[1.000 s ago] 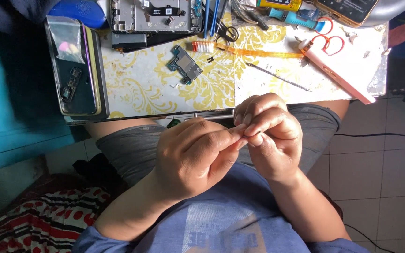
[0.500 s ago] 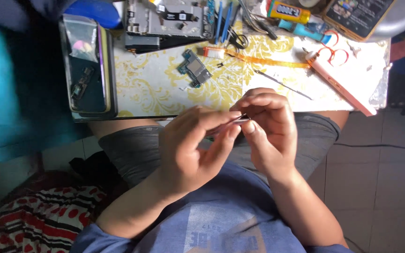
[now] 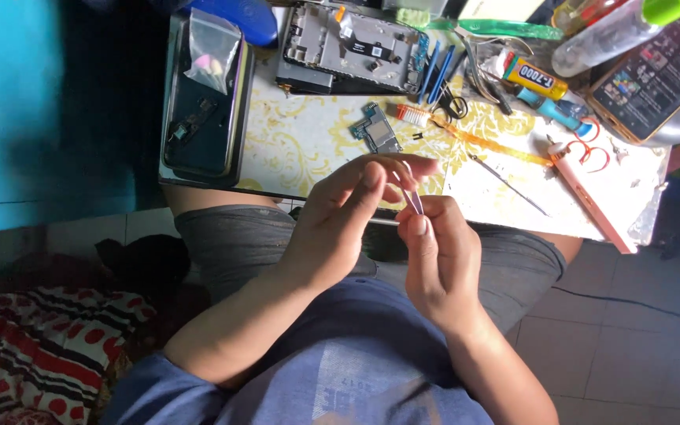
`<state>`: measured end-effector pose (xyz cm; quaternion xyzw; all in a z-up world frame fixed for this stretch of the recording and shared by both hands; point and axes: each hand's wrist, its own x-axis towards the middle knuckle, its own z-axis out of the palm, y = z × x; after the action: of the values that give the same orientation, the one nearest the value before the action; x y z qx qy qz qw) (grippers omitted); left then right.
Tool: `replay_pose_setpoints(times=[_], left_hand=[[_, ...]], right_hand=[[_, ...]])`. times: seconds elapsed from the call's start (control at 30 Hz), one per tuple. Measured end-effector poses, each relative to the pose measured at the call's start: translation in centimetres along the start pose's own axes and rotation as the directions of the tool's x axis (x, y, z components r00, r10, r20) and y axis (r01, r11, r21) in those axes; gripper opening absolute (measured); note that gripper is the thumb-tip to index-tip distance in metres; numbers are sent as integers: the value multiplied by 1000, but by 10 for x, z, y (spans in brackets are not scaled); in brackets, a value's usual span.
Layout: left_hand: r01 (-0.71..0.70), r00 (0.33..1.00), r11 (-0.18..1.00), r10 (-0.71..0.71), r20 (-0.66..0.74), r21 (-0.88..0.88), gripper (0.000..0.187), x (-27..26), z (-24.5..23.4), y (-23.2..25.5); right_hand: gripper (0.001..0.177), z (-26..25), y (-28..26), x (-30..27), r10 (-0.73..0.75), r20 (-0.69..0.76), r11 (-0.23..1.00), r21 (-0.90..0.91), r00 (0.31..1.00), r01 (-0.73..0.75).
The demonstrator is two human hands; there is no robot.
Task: The person is repairing a small electronic component, likely a phone motherboard, using a screwdriver and tweezers. They unscrew parts, remove a small metal piece, and manipulate tiny components on the circuit board.
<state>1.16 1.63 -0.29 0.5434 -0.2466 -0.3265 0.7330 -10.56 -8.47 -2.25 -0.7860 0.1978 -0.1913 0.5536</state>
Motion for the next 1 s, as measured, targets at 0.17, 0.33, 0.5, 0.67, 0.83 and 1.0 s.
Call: replay_pose_setpoints(times=[0.17,0.33,0.5,0.67,0.83,1.0], left_hand=[[-20,1000,997,21,5,-78,30,2,-2,-13],[-20,998,970,36,61,-242,22,1,-2,-21],[47,999,872,-42,22,-488,20,1,4,-26],[39,999,869,-42,5,-494,17,1,6,-21],[27,998,967,-14,53,-252,35,-2,2,-17],[-50,999,999,50,7,-14,44,-1,3,-9]], right_hand=[[35,3,-4,-3,-50,-62,986,-161,997,39],[35,4,8,-7,-159,-121,956,-266,980,122],[28,5,16,-8,-240,-109,897,-405,965,177],[26,7,20,-10,-264,-111,870,-457,958,186],[26,0,19,-11,-314,-125,848,-483,941,219],[28,-9,11,-6,-328,-137,837,-502,935,220]])
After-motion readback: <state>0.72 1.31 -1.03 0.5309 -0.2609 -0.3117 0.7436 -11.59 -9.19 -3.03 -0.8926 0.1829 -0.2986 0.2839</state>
